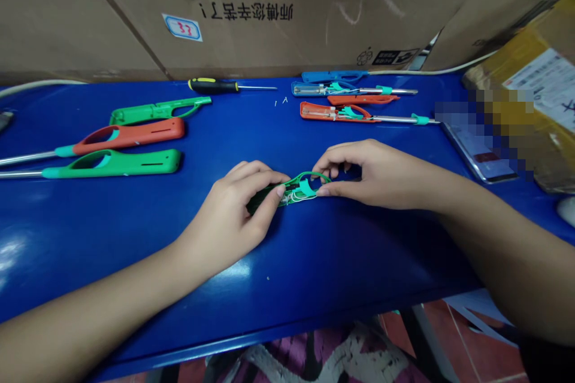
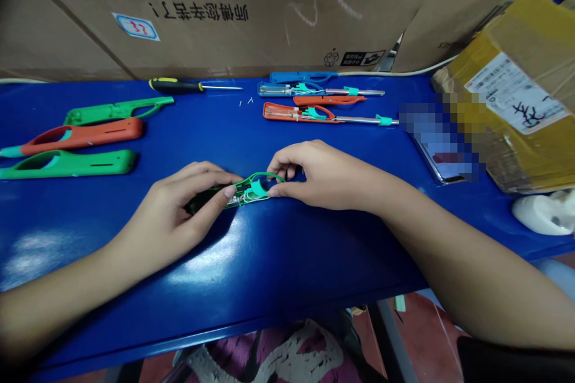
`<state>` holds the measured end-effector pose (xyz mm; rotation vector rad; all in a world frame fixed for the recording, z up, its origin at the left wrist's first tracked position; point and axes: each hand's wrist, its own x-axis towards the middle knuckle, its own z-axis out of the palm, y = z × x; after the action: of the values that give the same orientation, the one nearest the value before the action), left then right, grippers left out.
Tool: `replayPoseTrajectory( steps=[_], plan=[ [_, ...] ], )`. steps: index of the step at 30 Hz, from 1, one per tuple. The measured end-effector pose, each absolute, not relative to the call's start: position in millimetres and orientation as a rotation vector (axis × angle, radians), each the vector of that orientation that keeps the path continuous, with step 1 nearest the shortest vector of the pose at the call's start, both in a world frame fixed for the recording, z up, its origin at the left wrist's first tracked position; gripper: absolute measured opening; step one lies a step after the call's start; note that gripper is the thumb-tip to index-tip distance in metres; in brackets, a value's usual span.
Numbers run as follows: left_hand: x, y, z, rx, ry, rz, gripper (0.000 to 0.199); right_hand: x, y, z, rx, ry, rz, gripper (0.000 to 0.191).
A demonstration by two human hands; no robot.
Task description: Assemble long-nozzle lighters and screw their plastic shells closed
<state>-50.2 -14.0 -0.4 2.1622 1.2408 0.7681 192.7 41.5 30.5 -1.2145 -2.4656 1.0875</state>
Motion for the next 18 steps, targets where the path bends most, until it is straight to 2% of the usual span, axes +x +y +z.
replayPoseTrajectory(
  steps=[4,8,14,18],
  plan=[
    [-49.7,-13.0,-1.2,2.186,1.252,0.774,0.022,192.0,41.1,28.8,-1.225,-2.437,1.097,0.022],
    [-49.6,-13.5,-0.5,2.222,1.274,0.765,0.024,193.8,39.4,30.9,-1.177,-2.417,0.915,0.03],
    [-48.5,-15.1,0.4,2.222,1.288,0.774,0.022,196.5,35.9,36.9,-0.965,-2.65,0.771,0.007],
    [-48.1,-14.3,-2.0,2.231,1.238,0.79,0.028,194.3,34.7,34.6,-0.827,-2.709,0.685,0.015]
  ],
)
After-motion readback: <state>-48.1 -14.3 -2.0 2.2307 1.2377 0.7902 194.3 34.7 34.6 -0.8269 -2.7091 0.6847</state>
